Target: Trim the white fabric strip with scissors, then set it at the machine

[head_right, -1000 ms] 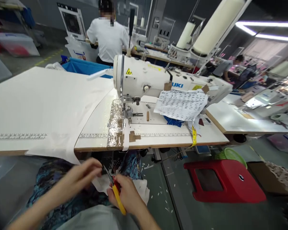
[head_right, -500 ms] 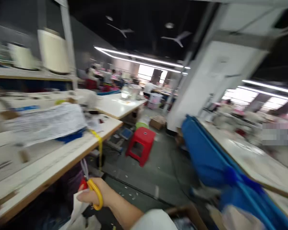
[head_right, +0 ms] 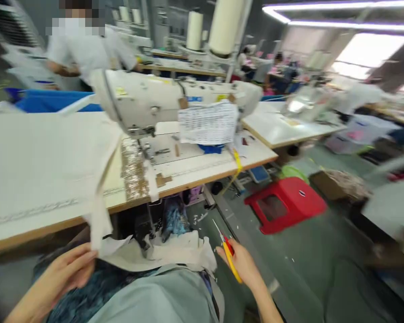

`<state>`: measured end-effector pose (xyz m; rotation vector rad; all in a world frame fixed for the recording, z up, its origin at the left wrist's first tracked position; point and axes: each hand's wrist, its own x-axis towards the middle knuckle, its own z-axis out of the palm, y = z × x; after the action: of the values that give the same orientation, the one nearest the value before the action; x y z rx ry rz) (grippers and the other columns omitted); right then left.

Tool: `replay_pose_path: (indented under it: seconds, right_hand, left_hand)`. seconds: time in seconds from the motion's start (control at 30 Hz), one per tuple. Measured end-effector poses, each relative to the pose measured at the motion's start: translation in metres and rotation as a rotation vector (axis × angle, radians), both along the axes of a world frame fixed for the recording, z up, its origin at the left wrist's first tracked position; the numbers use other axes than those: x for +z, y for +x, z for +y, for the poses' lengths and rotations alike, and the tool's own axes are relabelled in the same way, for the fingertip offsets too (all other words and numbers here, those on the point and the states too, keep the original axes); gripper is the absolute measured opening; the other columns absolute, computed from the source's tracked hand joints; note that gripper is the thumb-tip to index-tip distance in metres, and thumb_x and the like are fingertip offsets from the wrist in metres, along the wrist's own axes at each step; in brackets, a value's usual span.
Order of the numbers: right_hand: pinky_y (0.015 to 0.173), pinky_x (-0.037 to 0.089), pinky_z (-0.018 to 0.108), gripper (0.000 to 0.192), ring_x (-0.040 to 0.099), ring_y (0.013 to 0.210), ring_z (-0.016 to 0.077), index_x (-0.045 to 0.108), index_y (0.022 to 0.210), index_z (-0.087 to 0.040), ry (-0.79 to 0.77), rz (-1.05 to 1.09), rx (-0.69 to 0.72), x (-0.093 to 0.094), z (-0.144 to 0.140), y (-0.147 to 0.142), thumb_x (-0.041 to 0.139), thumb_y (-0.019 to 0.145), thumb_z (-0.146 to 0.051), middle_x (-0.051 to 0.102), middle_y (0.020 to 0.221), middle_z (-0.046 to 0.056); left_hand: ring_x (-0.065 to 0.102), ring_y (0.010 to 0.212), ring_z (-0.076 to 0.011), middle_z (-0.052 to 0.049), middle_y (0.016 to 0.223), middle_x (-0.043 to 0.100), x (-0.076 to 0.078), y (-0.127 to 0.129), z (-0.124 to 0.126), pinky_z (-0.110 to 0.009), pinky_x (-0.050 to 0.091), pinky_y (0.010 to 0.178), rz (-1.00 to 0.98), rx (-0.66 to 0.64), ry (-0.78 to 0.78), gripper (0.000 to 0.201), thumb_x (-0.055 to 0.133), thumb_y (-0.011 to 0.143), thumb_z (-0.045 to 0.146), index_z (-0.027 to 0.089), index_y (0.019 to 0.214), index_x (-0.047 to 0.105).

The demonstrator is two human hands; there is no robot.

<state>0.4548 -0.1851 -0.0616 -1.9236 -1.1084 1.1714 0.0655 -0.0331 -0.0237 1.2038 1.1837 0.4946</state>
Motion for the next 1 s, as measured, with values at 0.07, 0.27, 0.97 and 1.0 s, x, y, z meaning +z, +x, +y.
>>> replay_pose_path:
  seconds: [0.07, 0.27, 0.97, 1.0]
  right_hand:
    - [0.052, 0.037, 0.025, 0.047, 0.048, 0.053, 0.0136, 0.039, 0.071, -0.023, -0.055, 0.105, 0.218, 0.001, 0.026, -0.03, 0.053, 0.079, -0.067, 0.048, 0.064, -0.002]
    - [0.052, 0.022, 0.024, 0.048, 0.033, 0.057, 0.0103, 0.036, 0.066, -0.02, 0.07, -0.142, 0.909, 0.025, 0.099, -0.106, 0.056, 0.083, -0.061, 0.035, 0.06, -0.005]
    - [0.051, 0.019, 0.023, 0.046, 0.038, 0.052, 0.0098, 0.048, 0.064, -0.019, 0.142, -0.577, 1.185, 0.044, 0.152, -0.152, 0.064, 0.079, -0.059, 0.051, 0.059, -0.003]
    - [0.051, 0.02, 0.023, 0.046, 0.037, 0.051, 0.0095, 0.047, 0.062, -0.019, 0.134, -0.576, 1.183, 0.043, 0.151, -0.152, 0.064, 0.079, -0.058, 0.05, 0.058, -0.003]
  left_hand:
    - [0.061, 0.056, -0.0152, -0.003, 0.058, 0.067, -0.003, 0.0, -0.022, -0.02, 0.045, 0.047, -0.113, 0.147, -0.095, 0.048, 0.071, 0.073, 0.06, 0.014, 0.088, 0.065]
    - [0.068, 0.058, -0.0183, -0.005, 0.062, 0.072, -0.012, 0.024, -0.038, -0.022, 0.051, 0.051, -0.275, 0.24, -0.211, 0.054, 0.074, 0.067, 0.064, 0.015, 0.086, 0.063]
    - [0.069, 0.059, -0.0159, -0.006, 0.061, 0.073, -0.016, 0.007, -0.042, -0.019, 0.051, 0.054, -0.343, 0.272, -0.297, 0.051, 0.077, 0.065, 0.064, 0.014, 0.076, 0.067]
    - [0.069, 0.059, -0.016, -0.007, 0.061, 0.073, -0.016, 0.007, -0.041, -0.019, 0.051, 0.054, -0.341, 0.268, -0.302, 0.051, 0.077, 0.065, 0.063, 0.014, 0.076, 0.066]
